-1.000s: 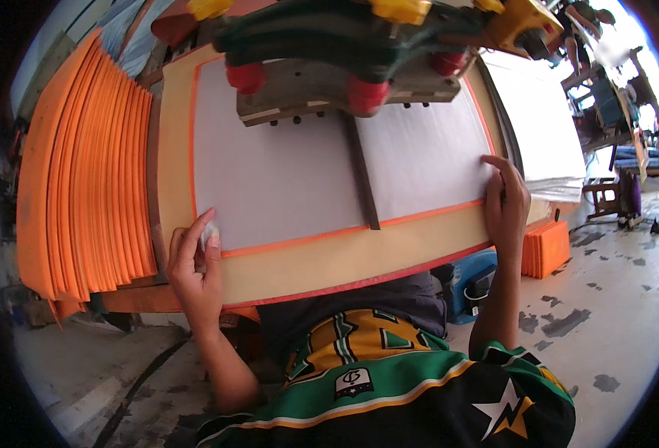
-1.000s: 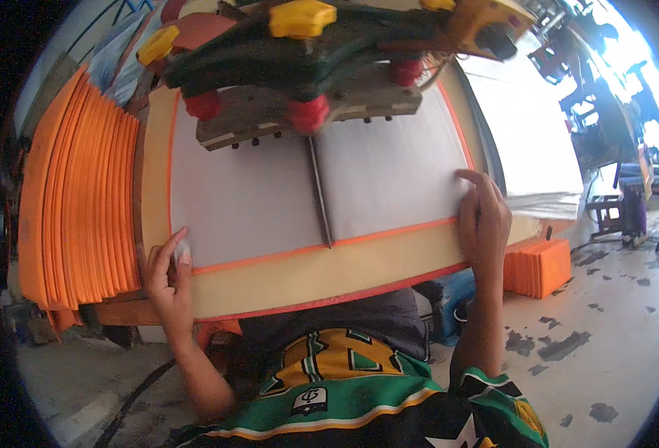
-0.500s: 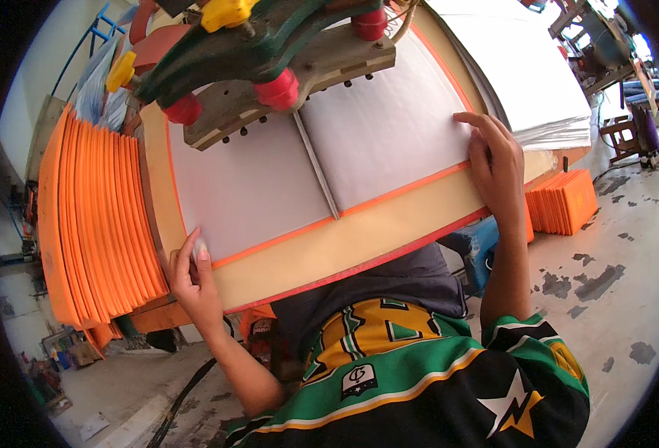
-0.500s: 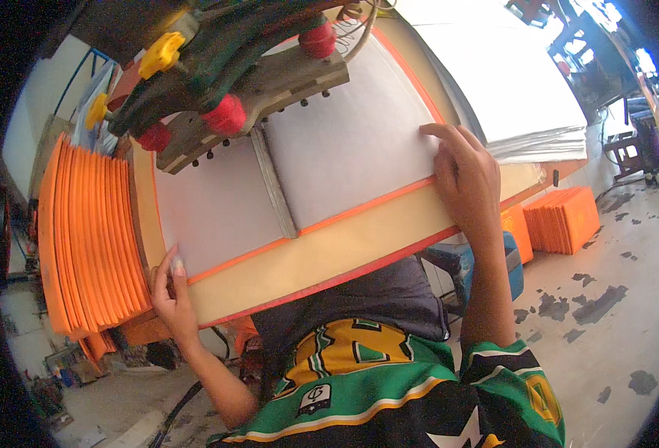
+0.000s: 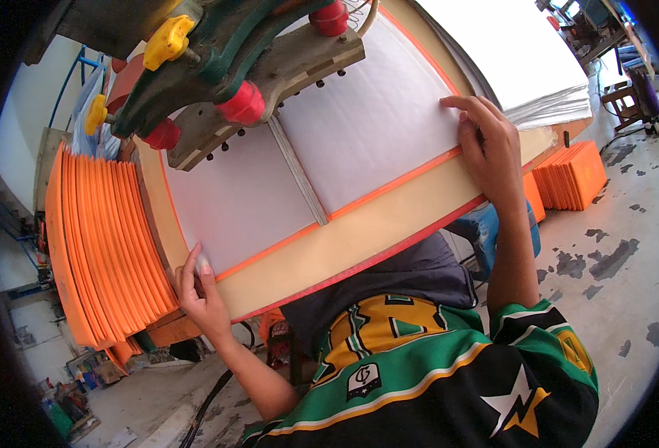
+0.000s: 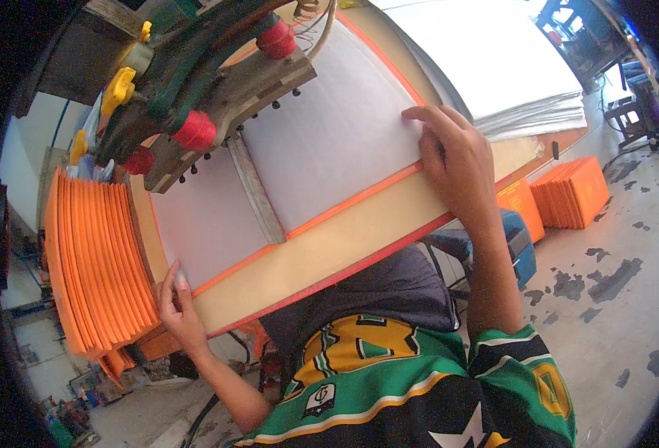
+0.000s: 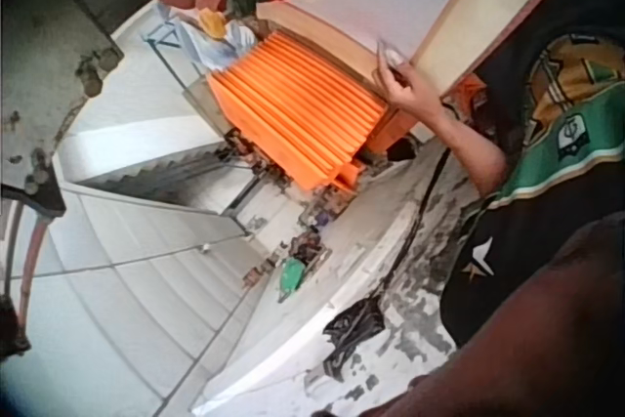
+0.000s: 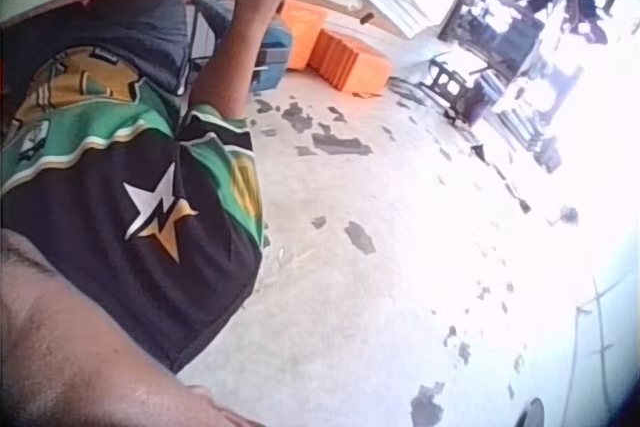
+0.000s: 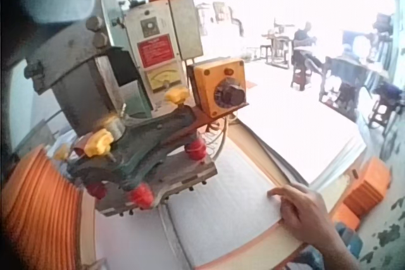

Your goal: The person positions orange plastic folder covers and white plastic inserts under a heat-sealing machine, aligning them by hand before lowering the press to seal the edges.

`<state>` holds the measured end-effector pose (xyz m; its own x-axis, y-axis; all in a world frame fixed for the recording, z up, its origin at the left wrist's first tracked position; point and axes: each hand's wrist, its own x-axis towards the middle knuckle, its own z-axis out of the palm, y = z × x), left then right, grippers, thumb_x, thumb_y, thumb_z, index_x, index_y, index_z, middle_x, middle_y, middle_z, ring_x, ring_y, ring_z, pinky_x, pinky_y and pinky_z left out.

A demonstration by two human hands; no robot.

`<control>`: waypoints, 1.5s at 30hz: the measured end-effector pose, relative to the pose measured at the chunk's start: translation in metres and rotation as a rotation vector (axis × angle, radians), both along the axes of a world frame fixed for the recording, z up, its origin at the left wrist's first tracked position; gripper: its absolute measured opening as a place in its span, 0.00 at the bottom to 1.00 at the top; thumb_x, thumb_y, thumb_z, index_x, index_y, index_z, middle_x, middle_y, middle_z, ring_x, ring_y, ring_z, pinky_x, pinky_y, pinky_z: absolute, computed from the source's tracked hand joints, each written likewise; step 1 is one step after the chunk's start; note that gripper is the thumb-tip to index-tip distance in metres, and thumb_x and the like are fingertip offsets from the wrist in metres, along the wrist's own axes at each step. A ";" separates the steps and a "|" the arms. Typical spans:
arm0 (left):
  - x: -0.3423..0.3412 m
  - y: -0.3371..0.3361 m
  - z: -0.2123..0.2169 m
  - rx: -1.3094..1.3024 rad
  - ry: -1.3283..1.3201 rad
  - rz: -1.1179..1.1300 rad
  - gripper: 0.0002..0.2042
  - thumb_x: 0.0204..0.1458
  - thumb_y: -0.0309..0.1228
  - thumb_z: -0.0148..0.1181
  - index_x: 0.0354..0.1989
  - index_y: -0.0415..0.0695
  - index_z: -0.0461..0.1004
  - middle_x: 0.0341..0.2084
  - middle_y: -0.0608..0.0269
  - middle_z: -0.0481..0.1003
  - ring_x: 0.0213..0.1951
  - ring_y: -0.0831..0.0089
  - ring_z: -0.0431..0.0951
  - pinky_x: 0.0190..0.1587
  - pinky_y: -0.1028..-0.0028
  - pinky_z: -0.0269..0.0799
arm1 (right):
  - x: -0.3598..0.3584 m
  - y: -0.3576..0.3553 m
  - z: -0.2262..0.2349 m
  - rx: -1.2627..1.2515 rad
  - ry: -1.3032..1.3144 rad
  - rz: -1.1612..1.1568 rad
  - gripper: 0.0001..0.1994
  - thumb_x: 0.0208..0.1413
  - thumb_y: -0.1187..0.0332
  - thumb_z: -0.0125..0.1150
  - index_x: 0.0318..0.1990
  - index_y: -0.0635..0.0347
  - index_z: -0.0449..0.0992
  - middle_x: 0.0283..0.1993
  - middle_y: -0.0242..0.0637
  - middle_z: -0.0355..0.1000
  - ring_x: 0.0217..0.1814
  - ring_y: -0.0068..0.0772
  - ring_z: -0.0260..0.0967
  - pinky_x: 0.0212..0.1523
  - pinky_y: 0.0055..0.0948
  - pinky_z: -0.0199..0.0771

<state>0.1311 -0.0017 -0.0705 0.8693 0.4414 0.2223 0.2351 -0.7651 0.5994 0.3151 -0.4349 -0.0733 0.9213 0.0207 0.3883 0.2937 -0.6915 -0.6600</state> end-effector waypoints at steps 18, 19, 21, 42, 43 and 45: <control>0.003 0.002 -0.005 0.049 -0.107 -0.030 0.16 0.69 0.28 0.61 0.62 0.42 0.83 0.33 0.71 0.65 0.32 0.77 0.60 0.35 0.74 0.58 | -0.003 0.003 0.008 -0.044 0.059 -0.004 0.15 0.59 0.77 0.58 0.50 0.56 0.84 0.41 0.45 0.80 0.31 0.41 0.77 0.38 0.39 0.77; 0.003 0.003 -0.005 0.049 -0.108 -0.031 0.16 0.69 0.28 0.61 0.62 0.42 0.83 0.33 0.70 0.65 0.32 0.77 0.60 0.35 0.74 0.58 | -0.003 0.004 0.010 -0.047 0.073 -0.007 0.15 0.59 0.77 0.58 0.51 0.56 0.84 0.42 0.45 0.81 0.31 0.41 0.77 0.38 0.39 0.77; 0.003 0.002 -0.004 0.086 -0.114 -0.044 0.15 0.70 0.29 0.61 0.62 0.42 0.83 0.33 0.70 0.66 0.33 0.78 0.61 0.36 0.74 0.59 | -0.003 0.005 0.010 -0.052 0.086 -0.004 0.15 0.60 0.77 0.57 0.51 0.56 0.84 0.42 0.45 0.81 0.31 0.42 0.78 0.38 0.39 0.77; 0.000 -0.006 0.003 -0.060 -0.158 -0.023 0.14 0.70 0.29 0.61 0.60 0.42 0.83 0.34 0.66 0.74 0.32 0.78 0.69 0.36 0.74 0.68 | 0.001 0.002 0.004 -0.139 -0.043 0.066 0.16 0.61 0.78 0.53 0.52 0.62 0.84 0.41 0.54 0.80 0.38 0.48 0.79 0.43 0.41 0.78; 0.000 -0.005 0.003 -0.071 -0.172 -0.001 0.14 0.70 0.29 0.61 0.60 0.42 0.83 0.34 0.66 0.74 0.32 0.78 0.69 0.36 0.74 0.68 | 0.002 0.000 0.001 -0.152 -0.070 0.074 0.16 0.61 0.78 0.53 0.52 0.64 0.84 0.41 0.53 0.79 0.38 0.48 0.79 0.44 0.41 0.78; -0.001 -0.003 0.002 -0.059 -0.177 -0.041 0.14 0.70 0.29 0.62 0.60 0.42 0.84 0.33 0.66 0.73 0.31 0.79 0.69 0.36 0.75 0.67 | 0.001 -0.003 -0.001 -0.167 -0.071 0.114 0.15 0.65 0.77 0.52 0.54 0.65 0.83 0.43 0.53 0.80 0.41 0.49 0.80 0.46 0.43 0.77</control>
<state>0.1300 -0.0043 -0.0685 0.8363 0.4235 0.3482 0.0914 -0.7339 0.6731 0.3159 -0.4376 -0.0740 0.8798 0.1927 0.4344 0.4177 -0.7495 -0.5135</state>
